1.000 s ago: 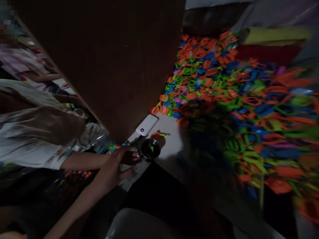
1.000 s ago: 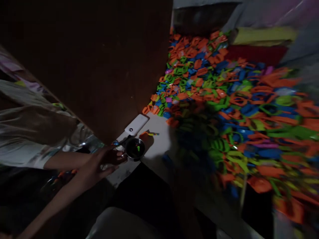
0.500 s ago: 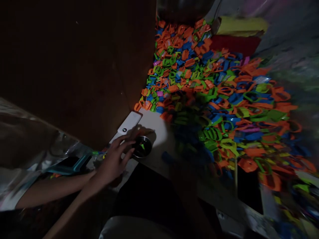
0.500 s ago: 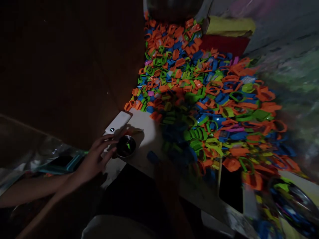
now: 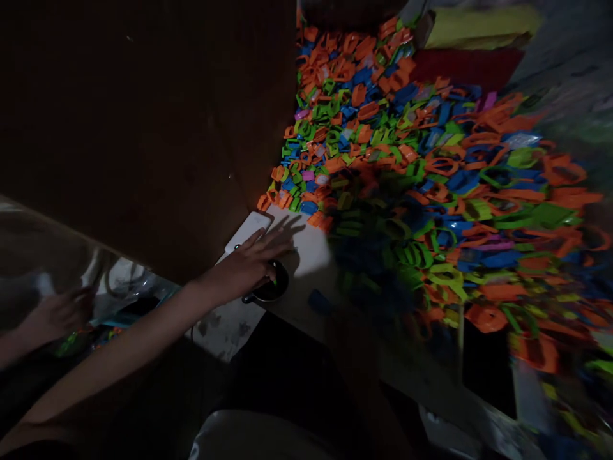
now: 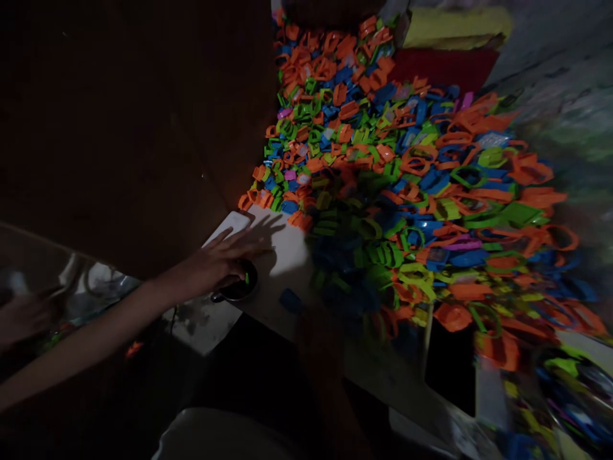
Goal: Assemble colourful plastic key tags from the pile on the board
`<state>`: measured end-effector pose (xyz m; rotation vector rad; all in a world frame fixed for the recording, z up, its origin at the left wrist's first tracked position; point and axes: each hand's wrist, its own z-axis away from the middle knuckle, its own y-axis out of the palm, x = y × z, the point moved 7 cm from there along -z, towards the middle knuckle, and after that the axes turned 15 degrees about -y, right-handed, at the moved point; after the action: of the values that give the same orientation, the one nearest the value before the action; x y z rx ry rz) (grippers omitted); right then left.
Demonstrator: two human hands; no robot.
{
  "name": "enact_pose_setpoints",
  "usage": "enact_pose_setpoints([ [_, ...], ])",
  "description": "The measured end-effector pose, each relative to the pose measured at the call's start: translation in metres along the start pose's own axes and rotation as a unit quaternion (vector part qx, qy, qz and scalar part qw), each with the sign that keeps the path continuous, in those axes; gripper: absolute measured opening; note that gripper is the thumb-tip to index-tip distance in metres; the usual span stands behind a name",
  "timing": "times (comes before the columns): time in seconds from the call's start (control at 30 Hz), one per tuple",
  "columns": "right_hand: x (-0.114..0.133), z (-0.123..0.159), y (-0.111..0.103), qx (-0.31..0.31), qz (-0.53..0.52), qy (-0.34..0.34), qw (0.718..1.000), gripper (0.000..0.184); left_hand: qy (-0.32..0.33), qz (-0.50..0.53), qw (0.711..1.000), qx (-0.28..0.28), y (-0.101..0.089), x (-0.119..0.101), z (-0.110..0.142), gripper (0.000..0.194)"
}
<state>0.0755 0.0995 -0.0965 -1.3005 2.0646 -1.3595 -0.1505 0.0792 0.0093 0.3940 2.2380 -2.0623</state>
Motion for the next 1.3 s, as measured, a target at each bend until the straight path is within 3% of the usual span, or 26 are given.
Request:
enact_pose_setpoints([
  [0.1, 0.0, 0.0, -0.002, -0.006, -0.003, -0.001, 1.0, 0.02, 0.032, 0.003, 0.999, 0.016, 0.012, 0.0, -0.006, 0.016],
  [0.3, -0.002, 0.003, 0.001, -0.01, 0.005, -0.007, 1.0, 0.016, 0.032, -0.028, 0.998, 0.041, 0.027, 0.005, -0.015, 0.024],
  [0.4, 0.0, 0.005, 0.004, -0.001, 0.021, -0.033, 0.999, 0.016, 0.036, -0.035, 0.998, 0.045, 0.027, 0.004, -0.016, 0.024],
  [0.6, -0.001, 0.006, 0.002, -0.01, 0.019, -0.022, 1.0, 0.017, 0.048, -0.056, 0.997, 0.039, 0.019, 0.0, -0.015, 0.012],
  [0.83, -0.002, 0.004, 0.002, -0.007, -0.005, -0.007, 1.0, 0.02, -0.026, -0.039, 0.995, 0.084, -0.01, 0.003, -0.006, 0.01],
  [0.97, 0.0, 0.001, 0.0, -0.001, -0.002, 0.008, 1.0, 0.019, -0.064, -0.036, 0.996, 0.059, -0.02, 0.008, 0.004, 0.016],
  [1.07, 0.002, 0.0, 0.001, 0.0, 0.002, -0.007, 1.0, 0.02, -0.089, -0.035, 0.994, 0.042, -0.02, 0.01, 0.007, 0.016],
  [1.3, 0.001, 0.003, 0.002, -0.008, 0.01, -0.012, 1.0, 0.023, -0.159, 0.016, 0.985, 0.069, -0.009, 0.027, 0.014, 0.019],
])
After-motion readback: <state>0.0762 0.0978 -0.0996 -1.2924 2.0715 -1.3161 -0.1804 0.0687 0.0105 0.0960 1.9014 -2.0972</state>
